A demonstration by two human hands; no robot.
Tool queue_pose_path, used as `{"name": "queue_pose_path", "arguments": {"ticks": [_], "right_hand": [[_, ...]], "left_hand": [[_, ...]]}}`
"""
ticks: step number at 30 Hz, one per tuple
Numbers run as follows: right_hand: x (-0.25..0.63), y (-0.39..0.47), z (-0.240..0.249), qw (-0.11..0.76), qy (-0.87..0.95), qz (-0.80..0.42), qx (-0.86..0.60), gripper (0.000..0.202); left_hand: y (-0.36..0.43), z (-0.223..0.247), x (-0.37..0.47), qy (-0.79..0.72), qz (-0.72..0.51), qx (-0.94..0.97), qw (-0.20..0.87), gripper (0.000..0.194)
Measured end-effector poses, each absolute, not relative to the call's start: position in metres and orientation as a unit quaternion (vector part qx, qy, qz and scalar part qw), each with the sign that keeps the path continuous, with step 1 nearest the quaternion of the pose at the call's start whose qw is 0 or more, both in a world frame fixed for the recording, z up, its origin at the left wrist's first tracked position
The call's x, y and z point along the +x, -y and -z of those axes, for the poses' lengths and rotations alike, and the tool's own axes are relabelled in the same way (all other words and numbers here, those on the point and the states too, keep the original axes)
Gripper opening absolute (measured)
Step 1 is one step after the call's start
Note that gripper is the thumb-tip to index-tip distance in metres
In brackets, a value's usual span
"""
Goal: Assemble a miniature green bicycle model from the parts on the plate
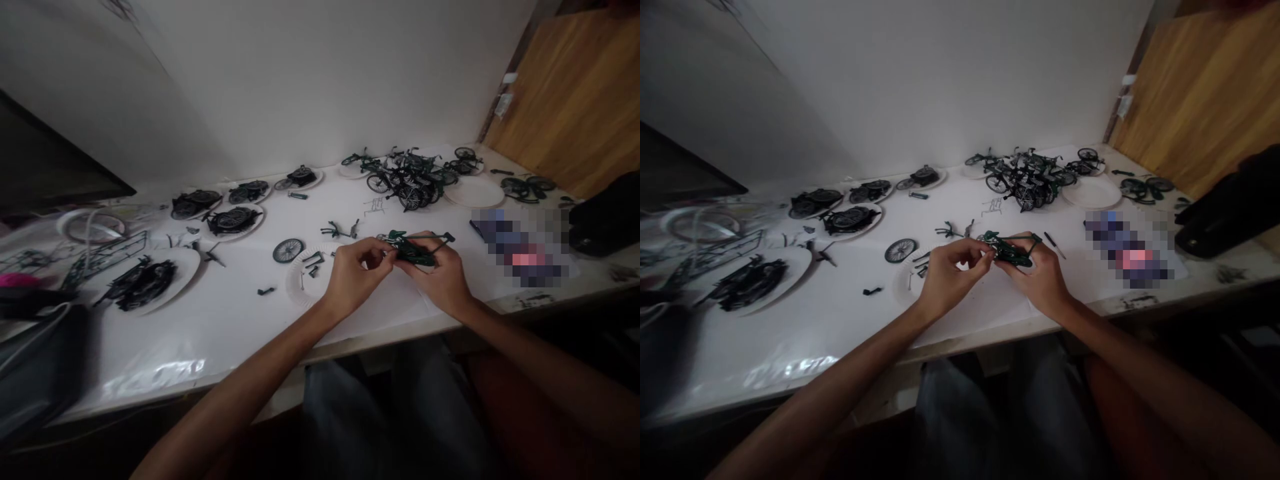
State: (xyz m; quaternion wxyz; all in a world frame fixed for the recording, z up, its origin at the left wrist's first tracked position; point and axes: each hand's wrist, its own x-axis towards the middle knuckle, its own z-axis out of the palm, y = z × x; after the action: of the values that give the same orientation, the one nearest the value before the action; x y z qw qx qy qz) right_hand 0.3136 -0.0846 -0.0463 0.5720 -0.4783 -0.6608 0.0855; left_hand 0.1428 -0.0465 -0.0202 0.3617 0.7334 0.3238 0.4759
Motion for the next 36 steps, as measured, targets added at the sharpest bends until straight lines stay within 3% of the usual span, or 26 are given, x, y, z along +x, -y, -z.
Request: {"name": "queue_pose_path", "arguments": {"ticks": [11, 27, 31, 36], "right_hand": [[0.314, 0.087, 0.048, 0.600, 0.618, -0.105, -0.497, 0.029], [0.315, 0.087, 0.051, 0.617, 0.603, -0.132, -0.488, 0.032], [0.315, 0.085, 0.054, 0.626, 0.591, -0.145, -0.488, 0.033], [0.316, 0.083, 0.056, 0.625, 0.573, -0.162, -0.505, 0.036]], "left_hand": [[0.042, 0.021, 0.137, -0.317, -0.458, 0.680, 0.476, 0.023], [0.040, 0.018, 0.137, -0.324, -0.450, 0.683, 0.476, 0.021], [0.041, 0.020, 0.136, -0.331, -0.483, 0.694, 0.420, 0.014], [0.041, 0.021, 0.130, -0.282, -0.473, 0.809, 0.205, 0.005]]}}
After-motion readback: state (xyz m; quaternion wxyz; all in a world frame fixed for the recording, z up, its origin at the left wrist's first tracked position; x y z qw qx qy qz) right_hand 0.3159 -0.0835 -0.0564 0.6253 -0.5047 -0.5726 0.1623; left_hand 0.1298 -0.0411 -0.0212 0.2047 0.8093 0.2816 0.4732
